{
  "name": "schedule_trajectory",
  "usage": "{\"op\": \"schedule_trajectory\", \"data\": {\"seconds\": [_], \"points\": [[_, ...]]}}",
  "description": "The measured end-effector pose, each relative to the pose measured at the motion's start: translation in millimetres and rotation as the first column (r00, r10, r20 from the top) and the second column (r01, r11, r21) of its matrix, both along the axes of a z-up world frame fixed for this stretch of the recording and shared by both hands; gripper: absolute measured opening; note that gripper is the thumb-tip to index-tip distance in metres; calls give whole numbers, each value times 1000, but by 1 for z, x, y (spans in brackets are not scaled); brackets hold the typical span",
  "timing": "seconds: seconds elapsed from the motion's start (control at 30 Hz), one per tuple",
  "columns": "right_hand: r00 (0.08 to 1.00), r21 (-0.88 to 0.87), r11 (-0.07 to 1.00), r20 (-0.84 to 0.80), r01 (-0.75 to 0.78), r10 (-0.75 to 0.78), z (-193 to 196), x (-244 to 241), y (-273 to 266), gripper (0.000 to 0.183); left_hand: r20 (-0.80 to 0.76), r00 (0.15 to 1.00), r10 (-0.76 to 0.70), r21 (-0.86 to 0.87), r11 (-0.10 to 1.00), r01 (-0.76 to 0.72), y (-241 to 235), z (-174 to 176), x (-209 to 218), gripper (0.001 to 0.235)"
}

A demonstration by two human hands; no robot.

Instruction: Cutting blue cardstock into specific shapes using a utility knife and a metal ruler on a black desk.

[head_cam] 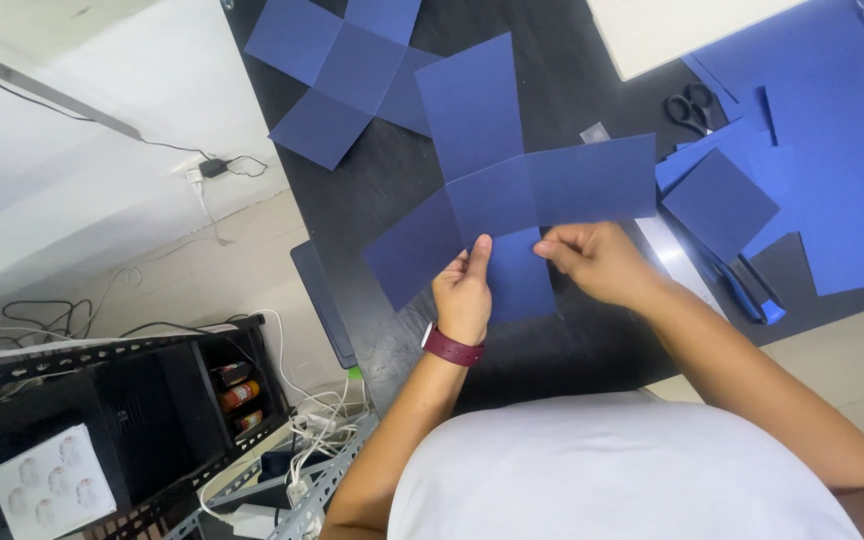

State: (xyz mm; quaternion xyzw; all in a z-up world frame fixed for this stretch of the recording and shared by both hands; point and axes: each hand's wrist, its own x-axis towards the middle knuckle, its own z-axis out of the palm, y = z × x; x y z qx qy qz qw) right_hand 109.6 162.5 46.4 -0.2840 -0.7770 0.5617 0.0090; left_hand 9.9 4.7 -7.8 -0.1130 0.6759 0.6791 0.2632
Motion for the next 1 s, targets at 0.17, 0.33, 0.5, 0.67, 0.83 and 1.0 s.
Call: {"op": "schedule_trajectory", "data": {"seconds": [0.17,0.33,0.5,0.67,0.83,1.0], "points": [[997,139,987,-20,78,-76,9,17,34,18,-6,997,72,14,997,-72,-5,-2,-18,33],[920,228,932,211,281,-329,42,38,102,27,-6,996,94,-8,995,-95,-12,29,-32,35],[957,629,778,228,-7,-176,89,33,97,84,-69,996,64,88,994,-58,-2,11,-24,40],[953,-76,964,-145,257,-265,55,16,65,75,-93,976,-199,28,979,202,9,7,-4,42],[871,-115,864,81,491,-484,19,38,87,35,-304,891,-338,288,858,424,5,52,-57,56],[831,-292,806,-63,515,-553,-7,85,130,30,53,867,496,168,851,-497,-6,39,-183,106]]}}
